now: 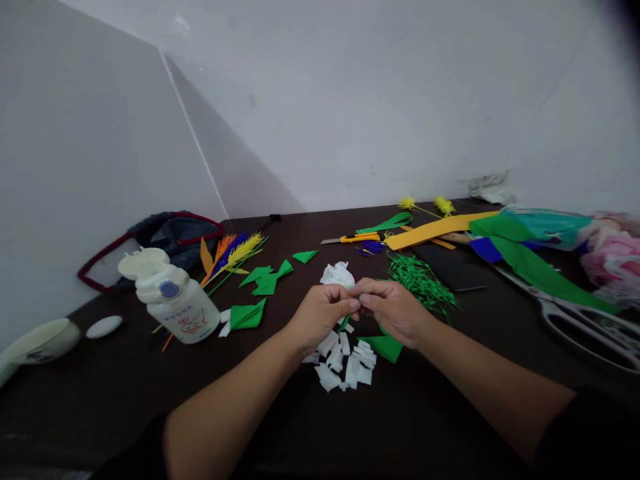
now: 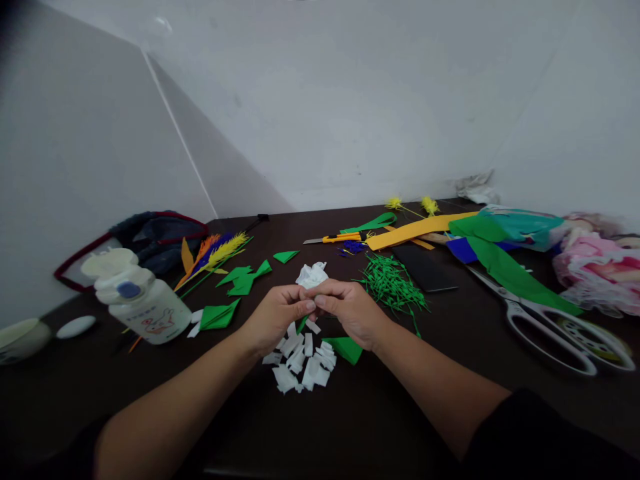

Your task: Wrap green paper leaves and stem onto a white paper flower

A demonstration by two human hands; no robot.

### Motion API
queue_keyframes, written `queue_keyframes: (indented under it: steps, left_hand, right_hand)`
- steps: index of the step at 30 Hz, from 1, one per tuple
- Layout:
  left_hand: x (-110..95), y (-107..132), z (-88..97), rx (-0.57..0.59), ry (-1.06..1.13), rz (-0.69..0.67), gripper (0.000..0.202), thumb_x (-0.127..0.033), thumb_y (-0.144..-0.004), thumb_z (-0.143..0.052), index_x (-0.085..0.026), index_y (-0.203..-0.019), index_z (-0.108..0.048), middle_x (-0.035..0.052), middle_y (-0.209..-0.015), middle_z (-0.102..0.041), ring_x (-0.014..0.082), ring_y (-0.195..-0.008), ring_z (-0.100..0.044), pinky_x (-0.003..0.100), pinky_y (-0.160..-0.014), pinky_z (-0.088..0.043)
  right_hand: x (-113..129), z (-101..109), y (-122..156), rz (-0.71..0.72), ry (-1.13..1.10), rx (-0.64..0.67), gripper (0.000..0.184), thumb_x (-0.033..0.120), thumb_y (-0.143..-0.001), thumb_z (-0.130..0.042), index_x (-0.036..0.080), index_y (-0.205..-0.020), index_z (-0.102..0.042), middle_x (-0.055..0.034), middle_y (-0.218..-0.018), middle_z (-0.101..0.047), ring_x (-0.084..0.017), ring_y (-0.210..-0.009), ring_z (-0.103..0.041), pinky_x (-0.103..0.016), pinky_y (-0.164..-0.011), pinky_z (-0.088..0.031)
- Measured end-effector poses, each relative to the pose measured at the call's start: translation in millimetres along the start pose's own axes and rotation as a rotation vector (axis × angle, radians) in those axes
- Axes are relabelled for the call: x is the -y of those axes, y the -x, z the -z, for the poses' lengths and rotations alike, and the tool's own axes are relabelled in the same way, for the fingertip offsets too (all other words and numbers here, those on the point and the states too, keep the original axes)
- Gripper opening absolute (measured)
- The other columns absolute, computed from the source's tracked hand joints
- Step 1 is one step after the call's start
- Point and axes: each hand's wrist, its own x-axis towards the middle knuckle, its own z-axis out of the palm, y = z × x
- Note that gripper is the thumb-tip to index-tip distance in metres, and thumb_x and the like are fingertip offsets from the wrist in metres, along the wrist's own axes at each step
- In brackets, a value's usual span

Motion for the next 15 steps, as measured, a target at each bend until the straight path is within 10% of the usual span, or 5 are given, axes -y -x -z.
queue_keyframes:
  steps: [15]
  left_hand:
    - [-0.9,2.2,-6.6,0.076,-0.036,0.073,0.019,-0.025,-0.069,-0.060,-0.012,-0.055,-0.057,0.0004,-0.056,-0.055,0.0101,-0.057,-0.045,0.024,-0.060,-0.034]
  right_hand:
    - [-7.9,-1.6,-2.7,0.011,0.094,-0.199,0.026,0.031,-0.068,-0.061,0.018,-0.060,-0.041,0.0051,-0.056,-0.043,-0.008,-0.050,-0.041,-0.022,-0.047,-0.035]
